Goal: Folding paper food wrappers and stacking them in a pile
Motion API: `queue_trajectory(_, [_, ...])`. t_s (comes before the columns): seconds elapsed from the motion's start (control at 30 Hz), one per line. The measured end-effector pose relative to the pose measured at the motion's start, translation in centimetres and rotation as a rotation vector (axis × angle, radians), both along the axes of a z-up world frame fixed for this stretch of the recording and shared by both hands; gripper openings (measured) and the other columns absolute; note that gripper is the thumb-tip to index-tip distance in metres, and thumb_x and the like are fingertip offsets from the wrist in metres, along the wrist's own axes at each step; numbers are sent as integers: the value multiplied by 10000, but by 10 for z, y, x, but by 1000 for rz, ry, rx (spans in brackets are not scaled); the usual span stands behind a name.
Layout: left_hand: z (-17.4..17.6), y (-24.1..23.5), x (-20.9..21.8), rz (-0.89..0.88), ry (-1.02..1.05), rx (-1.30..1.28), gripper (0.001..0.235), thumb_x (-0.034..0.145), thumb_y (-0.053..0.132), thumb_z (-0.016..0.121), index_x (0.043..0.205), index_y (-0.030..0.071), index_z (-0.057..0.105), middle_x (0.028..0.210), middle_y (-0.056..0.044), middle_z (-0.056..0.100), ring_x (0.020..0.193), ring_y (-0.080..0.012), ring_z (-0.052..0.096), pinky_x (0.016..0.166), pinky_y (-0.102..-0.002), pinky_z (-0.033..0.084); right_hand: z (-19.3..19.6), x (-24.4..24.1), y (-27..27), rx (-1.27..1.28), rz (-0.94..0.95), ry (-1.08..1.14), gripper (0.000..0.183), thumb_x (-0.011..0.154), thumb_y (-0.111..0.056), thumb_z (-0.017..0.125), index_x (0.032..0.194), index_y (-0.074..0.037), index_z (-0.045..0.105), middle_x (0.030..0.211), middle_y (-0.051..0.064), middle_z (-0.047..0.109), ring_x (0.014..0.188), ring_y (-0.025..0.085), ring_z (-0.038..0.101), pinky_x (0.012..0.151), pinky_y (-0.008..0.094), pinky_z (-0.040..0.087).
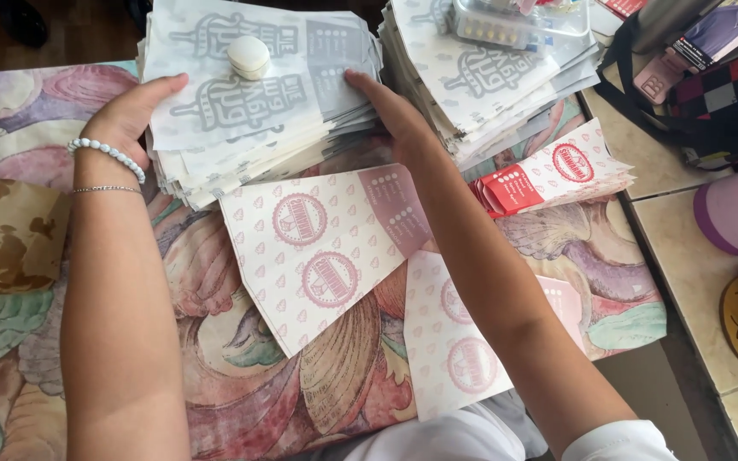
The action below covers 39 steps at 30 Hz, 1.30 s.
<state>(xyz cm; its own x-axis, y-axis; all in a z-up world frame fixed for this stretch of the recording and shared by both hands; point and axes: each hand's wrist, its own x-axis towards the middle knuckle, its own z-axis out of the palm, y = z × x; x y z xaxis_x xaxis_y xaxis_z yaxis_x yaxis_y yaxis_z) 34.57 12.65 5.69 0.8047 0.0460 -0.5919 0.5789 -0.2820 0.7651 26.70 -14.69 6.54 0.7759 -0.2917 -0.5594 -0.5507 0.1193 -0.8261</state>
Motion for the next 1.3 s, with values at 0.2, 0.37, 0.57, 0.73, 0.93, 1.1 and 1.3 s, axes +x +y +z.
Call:
queue_trajectory(0.2, [-23, 10, 14, 31, -76, -224, 353, 835, 385, 723, 1165, 265, 697, 1141, 106, 755, 1073, -83, 734, 956, -270, 604, -3, 8, -8, -86, 113, 30, 658, 720, -570, 652, 1233, -157, 675, 1122, -24, 719, 1062, 127, 670, 863, 281, 571])
queue_trajectory(0.37, [-33, 13, 28, 67, -49, -316, 320, 813, 325, 737, 1114, 227, 699, 1077, 51, 763, 1002, -150, 745, 900, -325, 615, -24, 20, -8, -59, 136, 8, 688, 763, -586, 627, 1229, -80, 636, 1134, 28, 704, 1042, 160, 649, 874, 278, 528])
queue_trajectory(0.57, [-58, 42, 58, -50, -95, -374, 407, 884, 310, 649, 1274, 194, 657, 1190, 26, 741, 1084, -150, 726, 954, -314, 590, -43, 33, 8, -13, 162, -118, 912, 705, -597, 618, 1363, 33, 580, 1253, 137, 730, 1139, 259, 720, 963, 302, 624])
queue_trajectory(0.73, [-53, 50, 62, -45, -157, -274, 421, 906, 340, 615, 1317, 256, 642, 1240, 82, 722, 1125, -108, 707, 977, -282, 576, -43, 52, 17, 0, 118, -196, 900, 677, -583, 646, 1344, 21, 626, 1207, 116, 743, 1095, 216, 724, 909, 276, 601])
queue_trajectory(0.93, [-72, 53, 83, 64, -120, -355, 340, 868, 373, 668, 1193, 274, 673, 1115, 72, 757, 986, -111, 741, 903, -298, 617, -51, 69, 5, 76, 178, -346, 905, 692, -552, 672, 1448, -84, 508, 1317, 110, 681, 1197, 253, 678, 1003, 342, 582])
queue_trajectory(1.1, [-28, 37, 51, 23, -65, -79, 322, 889, 441, 656, 1172, 288, 668, 1153, 104, 740, 1073, -79, 714, 939, -269, 571, -25, 43, 9, -1, 170, -166, 1073, 596, -651, 627, 1458, -23, 513, 1379, 100, 676, 1252, 230, 674, 1056, 305, 568])
queue_trajectory(1.3, [-27, 39, 9, 199, -406, 276, 560, 959, 628, 610, 1265, 162, 560, 1359, 17, 625, 1290, -174, 565, 1029, -343, 490, -45, 4, -11, -448, 442, -341, 1165, 840, -695, 541, 1593, 16, 7, 1683, 196, 168, 1551, 317, 181, 1234, 449, 239])
